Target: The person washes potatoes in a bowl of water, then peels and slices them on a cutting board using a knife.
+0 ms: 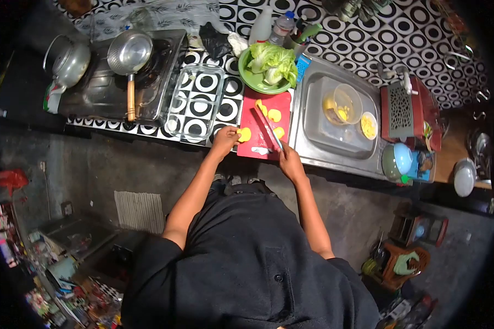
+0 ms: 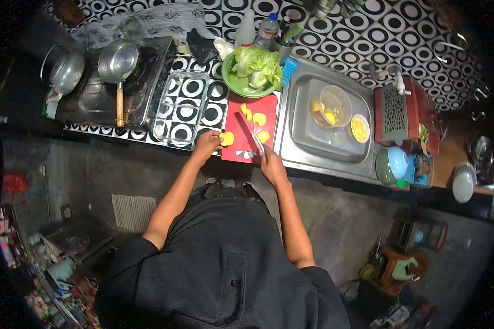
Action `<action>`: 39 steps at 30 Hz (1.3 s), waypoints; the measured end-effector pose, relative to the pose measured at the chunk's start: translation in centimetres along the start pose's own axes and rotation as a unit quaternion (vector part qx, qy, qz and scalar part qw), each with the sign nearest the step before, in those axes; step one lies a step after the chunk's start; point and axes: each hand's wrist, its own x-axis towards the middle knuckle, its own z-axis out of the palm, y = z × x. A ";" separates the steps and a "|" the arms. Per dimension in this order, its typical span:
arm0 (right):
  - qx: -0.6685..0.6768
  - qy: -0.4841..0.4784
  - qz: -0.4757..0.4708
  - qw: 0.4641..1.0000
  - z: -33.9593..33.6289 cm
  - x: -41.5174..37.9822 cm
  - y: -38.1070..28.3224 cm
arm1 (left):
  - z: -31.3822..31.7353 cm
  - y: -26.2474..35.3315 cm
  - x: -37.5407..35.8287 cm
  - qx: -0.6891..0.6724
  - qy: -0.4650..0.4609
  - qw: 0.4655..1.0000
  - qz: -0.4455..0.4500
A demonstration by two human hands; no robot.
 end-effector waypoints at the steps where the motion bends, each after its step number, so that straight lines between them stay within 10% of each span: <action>1: 0.016 -0.009 0.018 1.000 -0.3 -0.9 -0.7 | 0.0 -0.3 0.8 0.024 -0.015 1.000 -0.001; 11: 0.106 0.086 0.139 0.981 2.7 -8.9 -4.0 | 1.7 0.9 5.3 0.288 -0.059 0.947 0.126; 17: 0.118 0.123 0.178 0.969 4.8 -11.3 -5.0 | 0.7 3.2 5.1 0.450 -0.129 0.823 0.321; 39: 0.128 0.126 0.144 0.973 7.3 -9.0 -7.8 | 1.1 3.1 4.8 0.517 -0.141 0.773 0.339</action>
